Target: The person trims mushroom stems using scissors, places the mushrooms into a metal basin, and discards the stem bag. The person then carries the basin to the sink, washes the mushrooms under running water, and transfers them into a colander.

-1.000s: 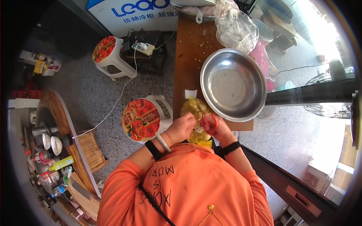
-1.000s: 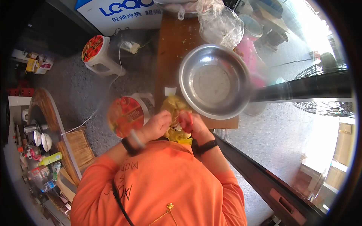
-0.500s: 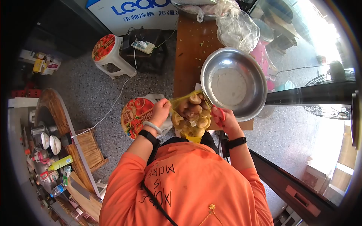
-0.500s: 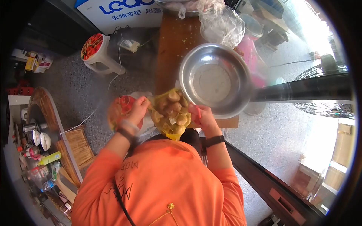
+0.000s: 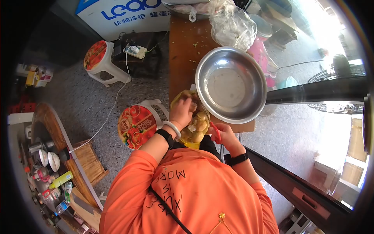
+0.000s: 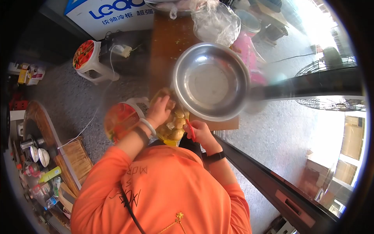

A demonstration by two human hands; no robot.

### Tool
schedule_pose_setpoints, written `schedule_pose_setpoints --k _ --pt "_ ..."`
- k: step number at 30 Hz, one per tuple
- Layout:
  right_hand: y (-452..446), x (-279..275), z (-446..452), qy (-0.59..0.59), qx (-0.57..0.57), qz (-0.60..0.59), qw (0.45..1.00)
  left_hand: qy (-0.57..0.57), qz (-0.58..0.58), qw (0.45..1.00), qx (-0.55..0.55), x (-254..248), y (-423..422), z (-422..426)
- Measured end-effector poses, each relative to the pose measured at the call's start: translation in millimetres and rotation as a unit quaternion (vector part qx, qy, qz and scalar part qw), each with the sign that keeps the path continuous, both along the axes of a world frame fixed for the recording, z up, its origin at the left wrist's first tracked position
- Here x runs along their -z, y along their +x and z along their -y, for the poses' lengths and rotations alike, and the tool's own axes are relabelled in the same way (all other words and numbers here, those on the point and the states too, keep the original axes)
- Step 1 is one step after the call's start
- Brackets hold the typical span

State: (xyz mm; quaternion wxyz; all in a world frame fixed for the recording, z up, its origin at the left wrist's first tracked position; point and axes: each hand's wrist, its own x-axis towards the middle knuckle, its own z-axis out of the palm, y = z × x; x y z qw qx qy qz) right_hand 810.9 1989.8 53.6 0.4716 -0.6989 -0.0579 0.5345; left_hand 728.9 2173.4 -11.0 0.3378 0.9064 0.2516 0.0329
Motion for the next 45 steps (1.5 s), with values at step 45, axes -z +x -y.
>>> schedule_pose_setpoints --k 45 --pt "-48.9 10.2 2.7 0.029 -0.147 0.226 0.963 -0.42 0.018 0.905 -0.061 10.4 -41.9 -23.0"
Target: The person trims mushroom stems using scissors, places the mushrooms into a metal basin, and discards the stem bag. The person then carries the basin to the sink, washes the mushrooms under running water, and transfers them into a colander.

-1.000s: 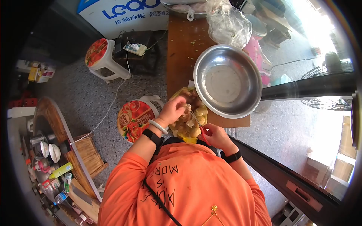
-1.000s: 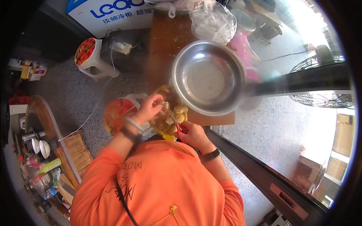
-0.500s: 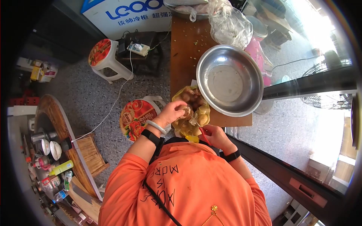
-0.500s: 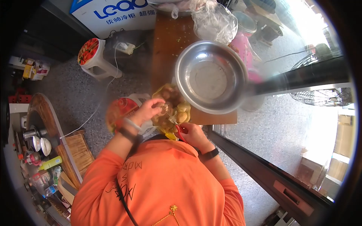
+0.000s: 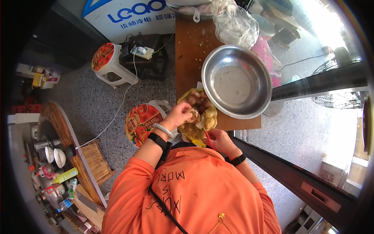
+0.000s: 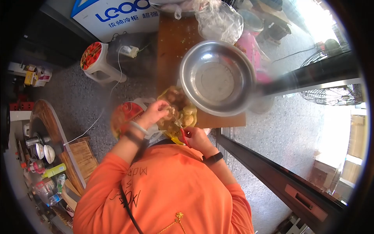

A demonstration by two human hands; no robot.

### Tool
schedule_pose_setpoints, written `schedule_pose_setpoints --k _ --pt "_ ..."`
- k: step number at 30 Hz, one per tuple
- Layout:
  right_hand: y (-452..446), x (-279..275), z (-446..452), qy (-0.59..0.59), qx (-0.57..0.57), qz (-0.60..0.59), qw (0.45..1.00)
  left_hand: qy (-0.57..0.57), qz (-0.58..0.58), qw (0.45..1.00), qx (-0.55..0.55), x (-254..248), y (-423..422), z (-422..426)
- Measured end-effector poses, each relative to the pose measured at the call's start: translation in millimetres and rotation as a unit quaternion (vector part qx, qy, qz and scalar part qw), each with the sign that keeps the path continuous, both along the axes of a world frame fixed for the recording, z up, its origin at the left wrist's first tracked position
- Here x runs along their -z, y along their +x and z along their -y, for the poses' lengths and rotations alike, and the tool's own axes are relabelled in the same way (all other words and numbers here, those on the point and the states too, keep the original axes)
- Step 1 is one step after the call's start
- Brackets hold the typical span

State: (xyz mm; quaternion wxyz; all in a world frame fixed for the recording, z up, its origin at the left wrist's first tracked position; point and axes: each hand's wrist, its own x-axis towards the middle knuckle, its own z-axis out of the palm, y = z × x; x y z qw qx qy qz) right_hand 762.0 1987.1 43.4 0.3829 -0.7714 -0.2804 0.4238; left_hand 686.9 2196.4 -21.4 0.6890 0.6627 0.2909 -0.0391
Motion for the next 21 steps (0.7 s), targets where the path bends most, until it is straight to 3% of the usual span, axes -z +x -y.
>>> schedule_pose_setpoints --k 2,4,7,14,16,21 --pt "4.1 1.4 0.1 -0.002 0.001 -0.014 1.0 0.005 -0.002 1.0 0.02 -2.0 -1.7 -2.5" --pt "7.4 5.0 0.5 -0.019 -0.058 0.018 0.998 -0.067 0.005 0.998 0.021 4.4 -1.3 -5.3" --pt "7.6 8.7 0.4 0.002 -0.067 0.073 0.995 -0.046 0.0 0.999 0.026 -2.0 2.7 -7.7" --pt "4.0 11.4 5.0 0.043 -0.014 -0.006 0.999 -0.115 -0.024 0.993 0.008 -5.7 2.9 -4.5" --pt "3.6 11.8 5.9 0.038 -0.006 -0.052 0.998 -0.259 -0.1 0.96 -0.035 -11.7 2.8 -2.8" --pt "5.1 1.2 5.4 0.053 0.002 -0.046 0.998 -0.339 -0.097 0.936 0.007 -3.8 4.8 -4.2"
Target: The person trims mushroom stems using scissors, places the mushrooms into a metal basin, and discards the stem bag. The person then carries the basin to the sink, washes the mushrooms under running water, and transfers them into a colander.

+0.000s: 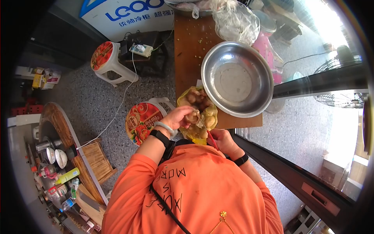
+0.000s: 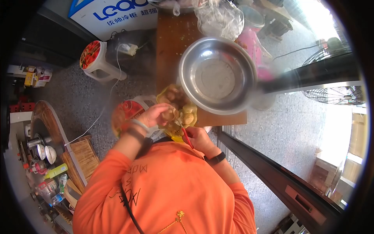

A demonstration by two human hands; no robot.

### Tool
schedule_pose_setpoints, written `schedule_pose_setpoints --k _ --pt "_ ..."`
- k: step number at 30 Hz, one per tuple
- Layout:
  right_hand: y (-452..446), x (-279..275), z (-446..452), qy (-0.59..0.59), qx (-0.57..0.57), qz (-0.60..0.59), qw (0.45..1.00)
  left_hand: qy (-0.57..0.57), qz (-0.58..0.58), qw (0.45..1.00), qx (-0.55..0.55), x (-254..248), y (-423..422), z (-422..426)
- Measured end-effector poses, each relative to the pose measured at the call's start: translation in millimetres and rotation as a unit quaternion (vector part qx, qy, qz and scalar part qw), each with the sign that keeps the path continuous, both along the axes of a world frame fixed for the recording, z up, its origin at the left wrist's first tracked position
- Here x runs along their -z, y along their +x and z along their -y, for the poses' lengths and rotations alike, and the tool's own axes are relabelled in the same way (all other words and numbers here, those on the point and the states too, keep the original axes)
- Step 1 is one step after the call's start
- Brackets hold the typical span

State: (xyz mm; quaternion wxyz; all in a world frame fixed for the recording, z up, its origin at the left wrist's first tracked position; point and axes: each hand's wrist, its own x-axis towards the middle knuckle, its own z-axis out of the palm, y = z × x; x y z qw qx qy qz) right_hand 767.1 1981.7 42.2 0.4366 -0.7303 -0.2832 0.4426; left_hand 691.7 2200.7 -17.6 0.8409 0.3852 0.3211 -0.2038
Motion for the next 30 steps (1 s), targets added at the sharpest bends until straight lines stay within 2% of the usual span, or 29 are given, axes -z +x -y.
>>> schedule_pose_setpoints --k 2,4,8,11,14,17,19,20,22,23,25,27,28,29,30 --pt "2.0 -0.4 -1.5 0.005 0.0 0.005 1.0 -0.025 0.01 1.0 0.017 -1.8 0.3 0.4" --pt "4.9 -0.1 -5.8 -0.067 -0.021 -0.021 0.997 -0.054 0.032 0.997 0.04 -3.8 0.4 -0.3" --pt "5.3 18.2 -10.3 -0.065 -0.004 -0.046 0.997 -0.072 0.019 0.996 0.04 -4.9 0.7 1.7" --pt "8.1 13.4 -13.3 -0.065 0.0 -0.059 0.996 -0.048 -0.003 0.998 0.043 0.3 1.5 -4.9" --pt "7.9 7.9 -14.2 -0.064 -0.018 -0.008 0.998 0.005 -0.002 0.998 0.06 4.3 1.8 -7.0" --pt "6.7 8.9 -12.6 -0.056 0.025 -0.059 0.996 0.047 -0.023 0.997 0.065 -4.7 5.7 -5.4" --pt "10.4 4.7 -10.1 -0.061 0.07 -0.152 0.984 0.084 -0.01 0.996 0.02 -17.7 6.2 -8.8" --pt "10.5 6.2 -6.7 -0.061 0.071 -0.152 0.984 0.083 -0.01 0.996 0.021 -15.3 2.7 -13.7" --pt "10.7 10.8 0.2 -0.064 0.106 -0.135 0.983 -0.005 0.006 0.998 -0.064 -9.2 -3.2 -27.3" --pt "11.3 11.8 3.0 -0.063 0.107 -0.135 0.983 -0.004 0.006 0.998 -0.063 -10.5 3.0 -28.7" --pt "10.3 12.9 8.1 -0.075 0.1 -0.129 0.984 0.055 0.047 0.993 -0.089 -21.6 19.6 -22.6" --pt "7.9 13.5 8.1 -0.073 0.106 -0.129 0.983 0.047 0.056 0.993 -0.094 -72.8 43.9 -5.8" --pt "6.2 13.3 9.0 -0.073 0.112 -0.13 0.982 0.049 0.107 0.988 -0.1 -87.1 54.2 -1.6" --pt "4.4 12.3 10.4 -0.074 0.113 -0.131 0.982 0.05 0.156 0.981 -0.106 -92.5 60.0 -0.2" --pt "4.0 11.0 10.8 -0.071 0.116 -0.134 0.982 0.102 0.133 0.98 -0.11 -91.0 61.7 -3.4"
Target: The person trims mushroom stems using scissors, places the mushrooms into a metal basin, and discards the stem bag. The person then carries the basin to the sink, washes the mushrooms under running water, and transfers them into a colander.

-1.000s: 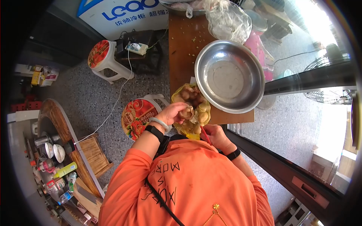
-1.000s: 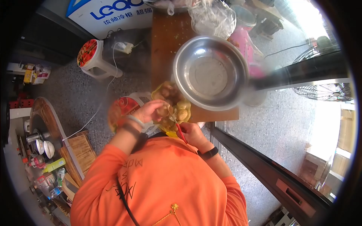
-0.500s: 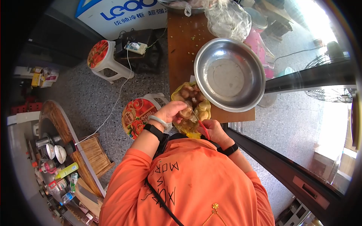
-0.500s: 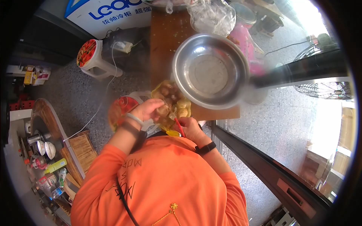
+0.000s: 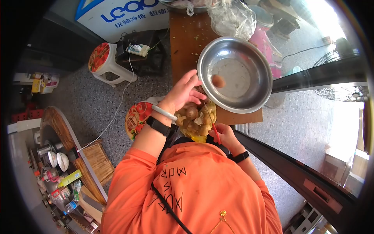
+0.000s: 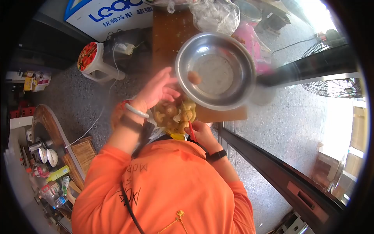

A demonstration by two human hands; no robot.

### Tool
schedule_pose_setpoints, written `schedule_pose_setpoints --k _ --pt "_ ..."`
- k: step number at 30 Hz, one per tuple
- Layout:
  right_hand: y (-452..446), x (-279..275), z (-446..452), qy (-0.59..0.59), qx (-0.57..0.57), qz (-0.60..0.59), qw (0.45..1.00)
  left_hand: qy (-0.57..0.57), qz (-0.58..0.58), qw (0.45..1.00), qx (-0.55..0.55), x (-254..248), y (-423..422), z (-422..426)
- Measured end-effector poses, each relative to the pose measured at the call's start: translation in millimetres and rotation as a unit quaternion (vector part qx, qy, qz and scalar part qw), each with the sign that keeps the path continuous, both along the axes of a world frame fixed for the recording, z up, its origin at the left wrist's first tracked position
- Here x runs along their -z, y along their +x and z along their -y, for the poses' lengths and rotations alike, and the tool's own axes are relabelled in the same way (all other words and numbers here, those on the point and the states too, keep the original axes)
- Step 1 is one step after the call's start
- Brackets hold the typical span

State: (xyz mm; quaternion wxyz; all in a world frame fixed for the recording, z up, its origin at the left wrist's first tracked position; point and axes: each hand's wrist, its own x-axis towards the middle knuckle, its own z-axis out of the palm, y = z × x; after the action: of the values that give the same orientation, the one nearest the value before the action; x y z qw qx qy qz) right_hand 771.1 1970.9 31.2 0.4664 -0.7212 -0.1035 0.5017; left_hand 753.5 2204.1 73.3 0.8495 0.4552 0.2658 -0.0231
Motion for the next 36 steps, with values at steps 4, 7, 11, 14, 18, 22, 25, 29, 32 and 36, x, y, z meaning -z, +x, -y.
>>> schedule_pose_setpoints --k 4,7,11,14,18,22,25,29,32,36 --pt "0.0 11.2 4.8 -0.003 -0.019 0.027 0.999 0.588 -0.004 0.78 0.213 84.6 -15.4 -11.8" --pt "-2.5 9.6 5.3 -0.005 -0.036 0.104 0.994 0.683 0.029 0.68 0.265 93.9 -49.7 13.8" --pt "-4.3 -0.2 0.5 -0.027 -0.066 0.125 0.99 0.64 0.016 0.738 0.214 92.6 -52.5 21.8" --pt "-3.7 -3.8 -3.3 -0.043 -0.081 0.137 0.986 0.616 0.04 0.768 0.171 95.0 -52.4 21.0" --pt "-5.1 -5.7 -9.3 -0.039 -0.131 0.221 0.966 0.452 0.017 0.889 0.066 85.7 -52.1 21.1" --pt "-4.3 -10.3 -16.6 -0.024 -0.155 0.297 0.942 0.437 0.002 0.896 0.083 80.7 -57.6 18.8" --pt "-3.4 -10.8 -20.4 -0.025 -0.153 0.288 0.945 0.371 0.033 0.923 0.094 72.7 -57.7 23.3" --pt "-5.0 -9.8 -24.4 -0.018 -0.133 0.236 0.963 0.299 0.002 0.952 0.068 78.2 -57.6 27.6" --pt "-8.2 -2.6 -26.2 -0.004 -0.104 0.19 0.976 0.298 -0.044 0.95 0.079 77.9 -58.7 27.2" --pt "-10.1 4.7 -27.0 -0.015 -0.132 0.189 0.973 0.367 -0.1 0.919 0.107 81.7 -57.8 27.6"
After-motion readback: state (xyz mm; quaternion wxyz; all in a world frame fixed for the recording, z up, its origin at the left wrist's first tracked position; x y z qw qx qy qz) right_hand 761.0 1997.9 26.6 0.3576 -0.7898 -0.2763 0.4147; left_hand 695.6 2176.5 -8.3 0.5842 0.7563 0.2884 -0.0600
